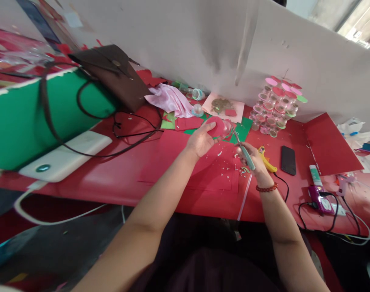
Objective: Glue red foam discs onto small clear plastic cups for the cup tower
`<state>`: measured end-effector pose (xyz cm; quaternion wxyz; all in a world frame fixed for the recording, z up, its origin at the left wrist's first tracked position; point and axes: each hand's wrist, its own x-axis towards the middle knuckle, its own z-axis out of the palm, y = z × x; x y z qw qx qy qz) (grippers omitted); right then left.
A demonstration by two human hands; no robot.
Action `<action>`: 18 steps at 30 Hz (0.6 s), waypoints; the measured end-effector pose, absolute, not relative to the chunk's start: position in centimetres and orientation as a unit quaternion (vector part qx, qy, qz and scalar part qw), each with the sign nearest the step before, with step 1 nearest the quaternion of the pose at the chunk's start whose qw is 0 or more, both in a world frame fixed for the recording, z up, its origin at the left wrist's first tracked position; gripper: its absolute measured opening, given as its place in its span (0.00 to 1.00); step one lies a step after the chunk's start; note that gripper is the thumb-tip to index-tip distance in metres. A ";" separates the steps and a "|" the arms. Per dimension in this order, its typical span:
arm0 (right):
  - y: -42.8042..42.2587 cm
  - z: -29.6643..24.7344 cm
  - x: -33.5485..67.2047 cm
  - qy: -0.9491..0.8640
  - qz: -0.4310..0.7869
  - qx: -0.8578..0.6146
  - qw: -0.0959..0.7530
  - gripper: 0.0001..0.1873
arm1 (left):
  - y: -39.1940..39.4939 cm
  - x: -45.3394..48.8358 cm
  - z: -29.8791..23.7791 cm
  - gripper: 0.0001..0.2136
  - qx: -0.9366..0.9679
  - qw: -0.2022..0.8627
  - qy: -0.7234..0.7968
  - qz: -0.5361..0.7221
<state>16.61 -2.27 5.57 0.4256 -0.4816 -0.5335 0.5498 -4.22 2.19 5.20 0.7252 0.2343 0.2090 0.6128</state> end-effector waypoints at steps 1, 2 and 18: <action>-2.3 5.6 16.7 -0.527 0.561 -0.475 0.425 0.25 | 2.1 -4.2 5.2 0.10 0.239 0.731 0.204 0.606; -2.3 5.6 16.7 -0.522 0.572 -0.469 0.426 0.24 | 2.0 -4.1 5.2 0.10 0.244 0.736 0.199 0.599; -2.4 5.8 16.6 -0.497 0.594 -0.462 0.432 0.29 | 1.8 -4.1 5.1 0.15 0.278 0.749 0.187 0.572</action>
